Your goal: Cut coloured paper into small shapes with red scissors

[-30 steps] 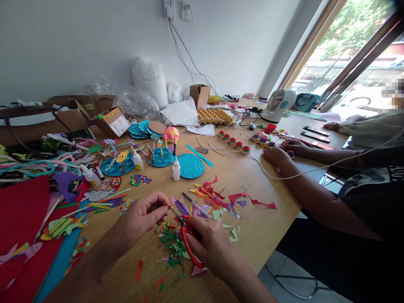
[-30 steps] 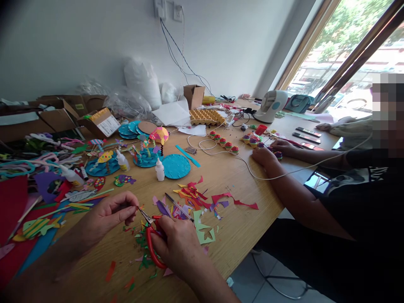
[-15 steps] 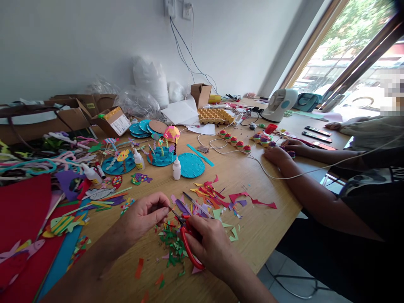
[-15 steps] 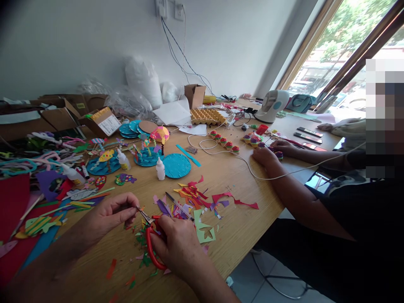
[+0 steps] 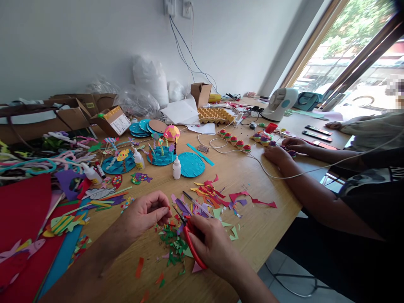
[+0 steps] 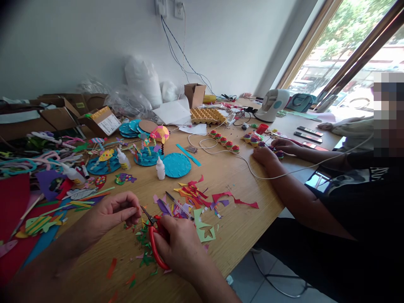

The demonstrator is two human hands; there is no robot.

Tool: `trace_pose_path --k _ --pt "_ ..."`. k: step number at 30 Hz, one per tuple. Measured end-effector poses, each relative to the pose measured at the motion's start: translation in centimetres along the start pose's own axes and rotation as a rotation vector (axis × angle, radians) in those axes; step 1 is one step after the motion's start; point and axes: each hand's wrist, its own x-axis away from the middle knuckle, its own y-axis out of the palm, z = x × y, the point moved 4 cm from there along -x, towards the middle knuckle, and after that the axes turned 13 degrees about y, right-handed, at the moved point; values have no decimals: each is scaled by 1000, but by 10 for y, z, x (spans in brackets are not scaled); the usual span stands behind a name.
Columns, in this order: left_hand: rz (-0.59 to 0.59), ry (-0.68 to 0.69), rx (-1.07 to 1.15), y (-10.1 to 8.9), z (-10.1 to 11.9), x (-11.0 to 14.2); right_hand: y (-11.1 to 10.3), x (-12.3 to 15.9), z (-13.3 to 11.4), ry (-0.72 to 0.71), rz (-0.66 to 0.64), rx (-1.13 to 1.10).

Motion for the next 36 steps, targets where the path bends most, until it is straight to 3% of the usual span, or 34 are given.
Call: trace_pose_path --k 6,12,18,24,27,29,36 --pt "1 -1 -8 -2 -3 -2 0 -1 7 150 -336 -311" --pt "-21 -16 -45 0 -2 -3 7 -2 19 279 -390 -519" --pt "-42 29 -108 -2 -4 -3 7 -5 16 236 -456 -575" --pt "20 102 -92 -6 -2 -3 11 -3 17 265 -578 -768" --pt "-48 50 -104 -2 -8 -3 5 -7 10 186 -482 -872" --pt "-92 31 -119 0 -12 -3 -2 -13 5 152 -312 -880" --pt "-131 92 -252 1 -12 -6 -10 -30 -21 -10 104 -304"
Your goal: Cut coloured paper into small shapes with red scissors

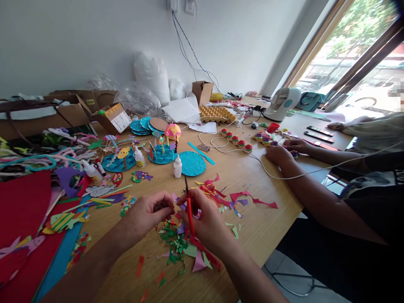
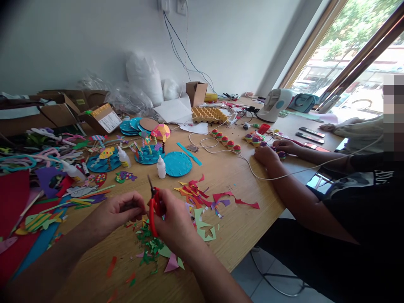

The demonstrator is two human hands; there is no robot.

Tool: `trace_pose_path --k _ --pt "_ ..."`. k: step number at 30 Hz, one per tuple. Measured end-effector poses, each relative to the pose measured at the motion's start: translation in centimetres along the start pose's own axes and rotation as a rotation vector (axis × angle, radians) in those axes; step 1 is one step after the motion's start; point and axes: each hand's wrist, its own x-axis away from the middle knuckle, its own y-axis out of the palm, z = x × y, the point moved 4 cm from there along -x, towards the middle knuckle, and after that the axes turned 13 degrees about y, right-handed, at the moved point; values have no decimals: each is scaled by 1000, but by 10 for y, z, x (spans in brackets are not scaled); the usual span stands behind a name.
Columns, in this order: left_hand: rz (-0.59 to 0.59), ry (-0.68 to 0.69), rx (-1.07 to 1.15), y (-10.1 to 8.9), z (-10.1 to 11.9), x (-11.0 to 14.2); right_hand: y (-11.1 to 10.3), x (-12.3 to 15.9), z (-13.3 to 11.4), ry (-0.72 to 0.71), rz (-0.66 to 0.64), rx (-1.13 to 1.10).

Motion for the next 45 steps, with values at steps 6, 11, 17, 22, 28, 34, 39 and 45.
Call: trace_pose_path --k 6,11,17,22,28,34,39,45 --pt "-26 71 -373 -2 6 -1 9 -2 -8 -179 94 271" --pt "-11 88 -520 0 11 0 12 -3 -5 -219 119 334" --pt "-20 79 -538 0 17 -1 13 -4 -6 -176 101 320" --pt "48 79 -332 -3 13 2 9 -8 -1 -16 34 -3" --pt "41 100 -174 1 8 6 11 -12 6 98 -44 -471" --pt "43 116 -319 3 14 3 16 -11 6 105 -40 -478" --pt "36 145 -333 -3 16 2 12 -10 6 97 -21 -370" --pt "-6 146 -346 -3 19 1 8 -12 2 80 -32 -261"
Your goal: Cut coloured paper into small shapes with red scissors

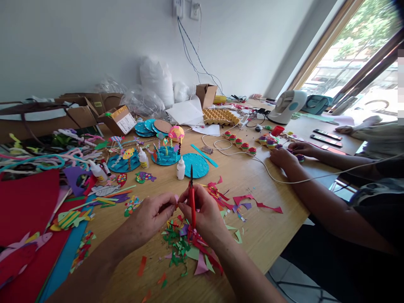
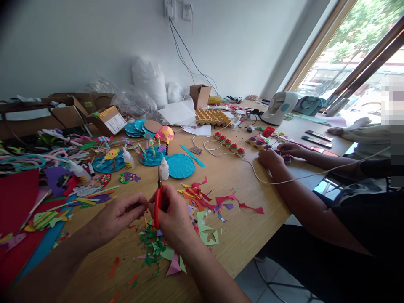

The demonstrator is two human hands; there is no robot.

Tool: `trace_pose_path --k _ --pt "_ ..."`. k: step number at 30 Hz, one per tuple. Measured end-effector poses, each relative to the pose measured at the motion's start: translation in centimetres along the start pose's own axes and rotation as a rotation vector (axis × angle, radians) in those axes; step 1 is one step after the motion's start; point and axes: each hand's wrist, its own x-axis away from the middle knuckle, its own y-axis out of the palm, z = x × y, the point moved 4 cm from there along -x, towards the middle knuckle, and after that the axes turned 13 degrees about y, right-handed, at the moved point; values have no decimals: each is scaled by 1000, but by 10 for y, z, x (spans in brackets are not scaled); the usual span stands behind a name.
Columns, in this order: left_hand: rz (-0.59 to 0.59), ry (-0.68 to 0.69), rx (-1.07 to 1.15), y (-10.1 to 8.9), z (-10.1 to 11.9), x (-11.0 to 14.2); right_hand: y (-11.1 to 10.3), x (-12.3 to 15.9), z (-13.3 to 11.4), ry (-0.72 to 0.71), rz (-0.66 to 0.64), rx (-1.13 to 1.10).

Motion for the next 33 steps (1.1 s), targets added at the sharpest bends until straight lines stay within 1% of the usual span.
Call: trace_pose_path --k 4,9,13,16,20,22,25,28,33 --pt "8 3 21 2 2 0 1 -1 -1 -32 5 32" --pt "41 -4 113 6 1 1 2 0 -1 -24 33 -25" --pt "80 -26 140 7 -1 1 1 2 -3 -31 41 -27" --pt "136 -50 203 5 -4 2 -2 8 -3 -49 37 72" --pt "248 -70 346 -1 -4 3 -4 18 3 -71 -20 268" --pt "280 -76 389 -3 -3 4 -4 22 6 -89 -41 336" --pt "288 -80 411 -3 -1 4 -2 24 8 -118 -57 404" --pt "277 -68 417 -2 -1 4 0 25 8 -117 -68 439" --pt "246 -53 410 -2 0 4 0 25 7 -117 -53 470"
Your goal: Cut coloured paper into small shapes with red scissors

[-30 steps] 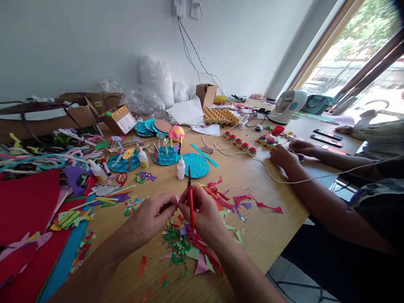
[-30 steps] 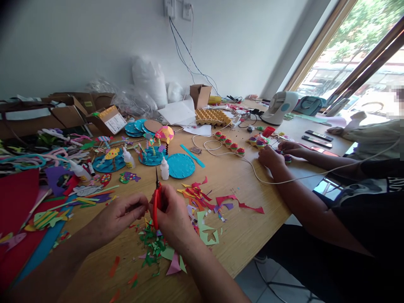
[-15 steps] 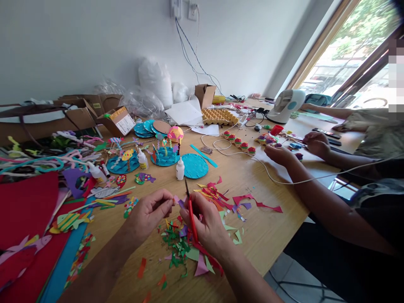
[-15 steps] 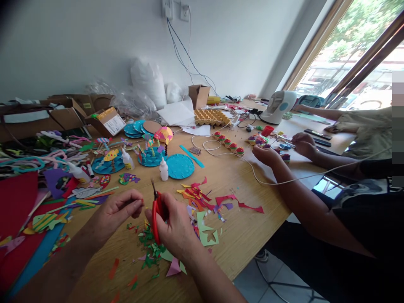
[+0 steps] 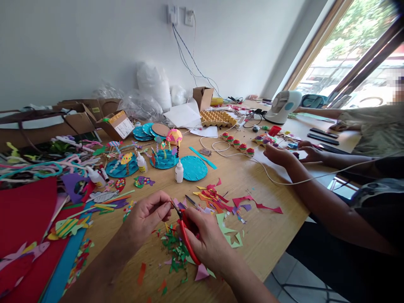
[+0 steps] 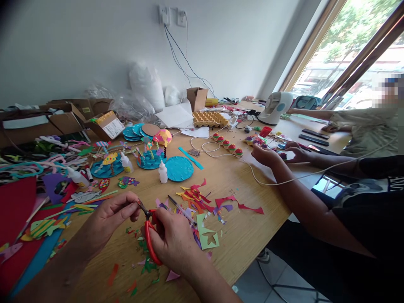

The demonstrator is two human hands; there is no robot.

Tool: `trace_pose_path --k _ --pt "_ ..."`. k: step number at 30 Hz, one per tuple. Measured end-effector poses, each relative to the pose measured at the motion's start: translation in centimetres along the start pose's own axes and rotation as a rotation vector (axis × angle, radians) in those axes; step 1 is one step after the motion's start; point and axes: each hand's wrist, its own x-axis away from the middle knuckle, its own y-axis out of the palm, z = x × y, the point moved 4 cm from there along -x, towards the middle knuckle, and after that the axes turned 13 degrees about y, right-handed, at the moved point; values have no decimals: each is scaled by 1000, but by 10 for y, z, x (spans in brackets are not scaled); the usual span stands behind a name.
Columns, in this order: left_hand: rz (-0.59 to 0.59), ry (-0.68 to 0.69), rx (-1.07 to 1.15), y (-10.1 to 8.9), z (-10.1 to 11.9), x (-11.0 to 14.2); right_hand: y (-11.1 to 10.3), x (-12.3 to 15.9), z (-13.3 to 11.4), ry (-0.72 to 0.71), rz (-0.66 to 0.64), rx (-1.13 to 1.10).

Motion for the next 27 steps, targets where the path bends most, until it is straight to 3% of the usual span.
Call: trace_pose_path --k 9,17,27 --pt "51 10 127 6 -6 2 2 -1 -2 -28 116 90" --pt "120 30 266 9 -15 7 0 2 -4 -138 247 171" --pt "121 43 289 13 -20 9 1 4 -4 -168 305 209"
